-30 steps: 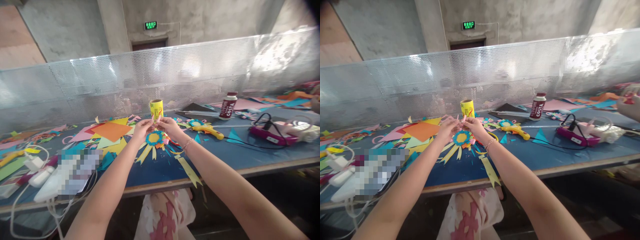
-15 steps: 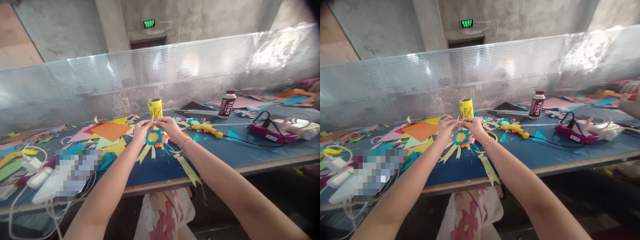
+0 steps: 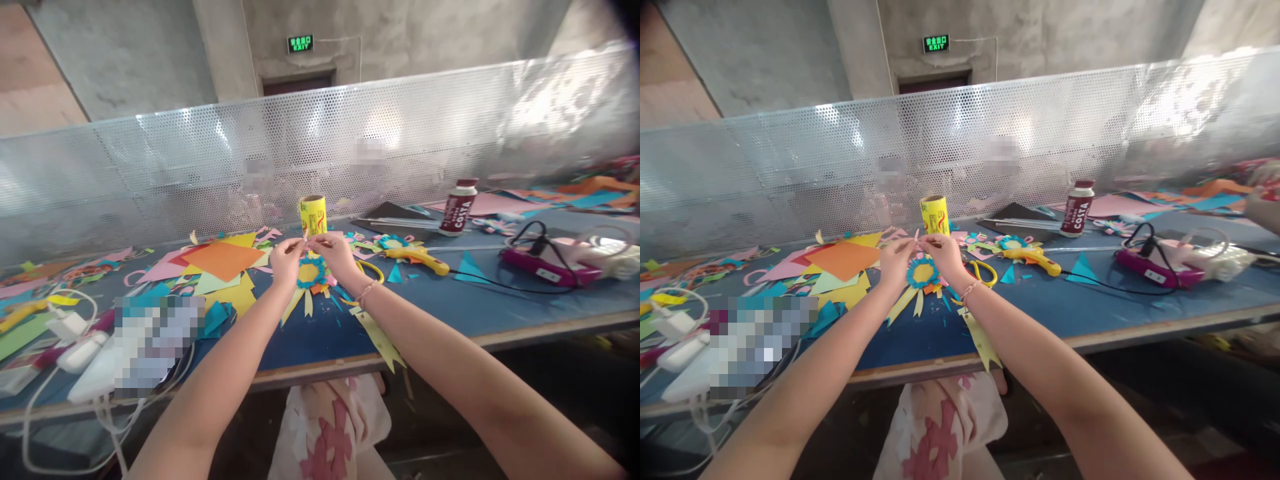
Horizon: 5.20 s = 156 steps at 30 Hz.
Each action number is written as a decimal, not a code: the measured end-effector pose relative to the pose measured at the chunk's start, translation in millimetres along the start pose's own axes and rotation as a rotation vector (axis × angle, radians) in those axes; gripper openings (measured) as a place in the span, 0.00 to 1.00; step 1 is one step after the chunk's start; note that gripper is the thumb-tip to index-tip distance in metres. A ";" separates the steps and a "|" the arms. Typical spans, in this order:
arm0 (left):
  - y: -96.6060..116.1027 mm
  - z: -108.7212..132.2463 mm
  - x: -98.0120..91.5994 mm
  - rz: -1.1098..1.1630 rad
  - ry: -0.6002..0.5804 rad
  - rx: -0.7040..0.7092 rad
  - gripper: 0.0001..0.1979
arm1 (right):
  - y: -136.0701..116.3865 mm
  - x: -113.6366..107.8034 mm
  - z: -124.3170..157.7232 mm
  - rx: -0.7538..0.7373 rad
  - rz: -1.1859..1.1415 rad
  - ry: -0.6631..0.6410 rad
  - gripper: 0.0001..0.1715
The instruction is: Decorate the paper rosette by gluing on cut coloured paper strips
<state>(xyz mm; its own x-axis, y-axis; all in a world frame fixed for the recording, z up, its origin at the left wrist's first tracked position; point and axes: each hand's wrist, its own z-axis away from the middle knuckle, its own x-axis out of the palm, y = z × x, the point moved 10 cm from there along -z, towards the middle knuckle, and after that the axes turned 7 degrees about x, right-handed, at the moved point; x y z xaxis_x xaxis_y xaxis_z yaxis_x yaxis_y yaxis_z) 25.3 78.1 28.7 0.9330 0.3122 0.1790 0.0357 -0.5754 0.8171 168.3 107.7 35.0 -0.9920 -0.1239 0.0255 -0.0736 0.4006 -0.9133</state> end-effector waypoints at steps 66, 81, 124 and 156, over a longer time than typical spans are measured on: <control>-71.2 -13.1 -19.6 -0.477 -0.439 -0.222 0.19 | 43.4 -48.9 -27.7 0.198 0.091 0.148 0.03; 0.8 -25.8 -4.3 -0.299 -0.361 0.208 0.23 | -33.3 -84.3 -17.5 -0.273 0.264 0.306 0.11; 38.5 -14.9 13.7 -0.539 -0.440 0.563 0.16 | -1.6 -46.6 -26.7 0.144 -0.148 -0.195 0.14; 1.8 -14.7 9.0 -0.326 -0.402 0.202 0.35 | 3.2 -48.8 -19.0 0.289 -0.155 -0.124 0.06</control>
<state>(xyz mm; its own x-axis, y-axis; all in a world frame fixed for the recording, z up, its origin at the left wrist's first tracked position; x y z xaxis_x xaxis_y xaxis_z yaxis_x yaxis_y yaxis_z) 28.5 91.0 39.8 0.9238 0.2080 -0.3216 0.3768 -0.6433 0.6665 214.5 132.3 38.6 -0.9499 -0.2795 0.1398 -0.1729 0.0973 -0.9801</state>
